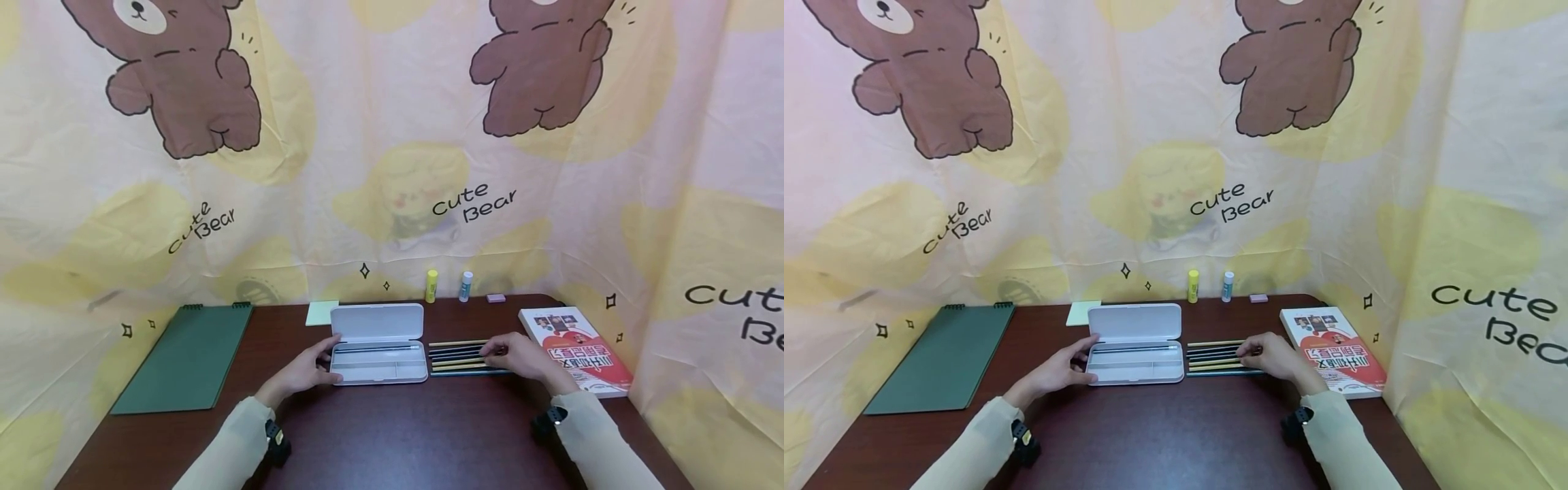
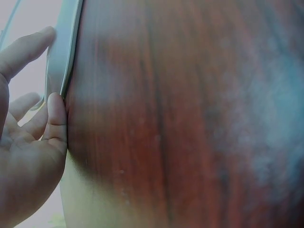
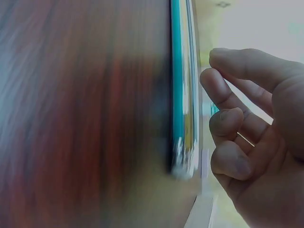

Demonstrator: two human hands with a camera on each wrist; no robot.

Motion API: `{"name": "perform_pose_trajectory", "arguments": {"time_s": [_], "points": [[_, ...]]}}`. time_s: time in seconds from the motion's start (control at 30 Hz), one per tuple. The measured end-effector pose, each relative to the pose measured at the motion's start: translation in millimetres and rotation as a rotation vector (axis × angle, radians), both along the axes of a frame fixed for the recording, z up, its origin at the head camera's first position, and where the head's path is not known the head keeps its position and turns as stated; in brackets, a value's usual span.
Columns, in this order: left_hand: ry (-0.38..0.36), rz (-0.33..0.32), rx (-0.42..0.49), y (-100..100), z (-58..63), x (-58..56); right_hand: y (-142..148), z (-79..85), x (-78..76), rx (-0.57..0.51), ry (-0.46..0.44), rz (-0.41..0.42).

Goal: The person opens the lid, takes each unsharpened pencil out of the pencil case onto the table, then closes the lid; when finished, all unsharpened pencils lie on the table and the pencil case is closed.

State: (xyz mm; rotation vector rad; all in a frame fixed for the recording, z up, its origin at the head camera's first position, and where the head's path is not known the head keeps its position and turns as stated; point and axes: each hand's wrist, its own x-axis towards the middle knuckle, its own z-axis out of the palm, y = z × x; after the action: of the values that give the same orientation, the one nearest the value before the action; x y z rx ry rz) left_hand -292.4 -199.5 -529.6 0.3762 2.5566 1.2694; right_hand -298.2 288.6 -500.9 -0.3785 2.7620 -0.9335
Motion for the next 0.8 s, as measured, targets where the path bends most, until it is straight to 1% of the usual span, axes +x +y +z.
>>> {"name": "perform_pose_trajectory", "arguments": {"time_s": [0.3, 0.57, 0.8], "points": [[0.004, 0.002, -0.008, 0, 1.1, 0.6, -44, 3.5, -10.0, -0.016, 0.051, 0.062], [-0.007, 0.011, -0.005, 1, 2.0, 0.8, -80, 6.4, -15.5, -0.036, 0.105, 0.136], [-0.003, 0.014, -0.005, 1, 2.1, 0.9, -106, 1.4, -20.6, -0.05, 0.136, 0.165]]}}
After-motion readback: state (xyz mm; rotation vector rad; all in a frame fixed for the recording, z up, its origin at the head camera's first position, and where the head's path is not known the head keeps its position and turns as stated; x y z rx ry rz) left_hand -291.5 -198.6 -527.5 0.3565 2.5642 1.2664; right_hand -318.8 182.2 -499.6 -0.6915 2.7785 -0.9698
